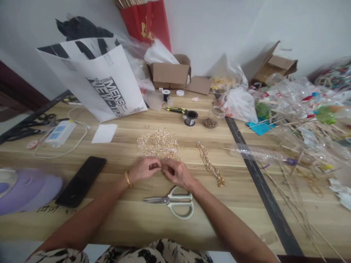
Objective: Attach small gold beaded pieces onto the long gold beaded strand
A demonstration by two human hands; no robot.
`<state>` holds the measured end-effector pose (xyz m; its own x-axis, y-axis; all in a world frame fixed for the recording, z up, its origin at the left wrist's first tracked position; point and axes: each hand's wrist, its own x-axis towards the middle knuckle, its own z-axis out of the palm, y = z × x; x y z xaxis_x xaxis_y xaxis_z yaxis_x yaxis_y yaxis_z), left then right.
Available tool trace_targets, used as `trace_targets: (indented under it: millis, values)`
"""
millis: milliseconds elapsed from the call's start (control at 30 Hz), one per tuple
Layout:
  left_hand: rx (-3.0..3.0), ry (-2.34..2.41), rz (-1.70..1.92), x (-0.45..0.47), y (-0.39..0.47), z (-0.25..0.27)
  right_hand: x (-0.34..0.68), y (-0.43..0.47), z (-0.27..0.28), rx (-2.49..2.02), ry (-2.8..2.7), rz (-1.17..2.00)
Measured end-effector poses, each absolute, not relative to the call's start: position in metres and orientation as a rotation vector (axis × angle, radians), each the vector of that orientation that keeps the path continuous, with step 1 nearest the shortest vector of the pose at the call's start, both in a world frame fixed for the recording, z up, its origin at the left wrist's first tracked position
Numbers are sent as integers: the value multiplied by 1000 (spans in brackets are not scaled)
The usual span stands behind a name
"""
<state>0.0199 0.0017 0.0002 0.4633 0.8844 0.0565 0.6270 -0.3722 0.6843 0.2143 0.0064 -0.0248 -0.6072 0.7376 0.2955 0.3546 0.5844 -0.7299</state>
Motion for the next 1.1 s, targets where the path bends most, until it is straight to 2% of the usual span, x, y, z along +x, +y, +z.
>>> trace_targets:
  millis: [567, 1100]
  values:
    - [2488, 1209, 549, 23, -4, -9, 215, 6, -24, -776, -2192, 838]
    - [2350, 1084, 325, 13, 6, -1, 214, 5, -18, -764, -2361, 754]
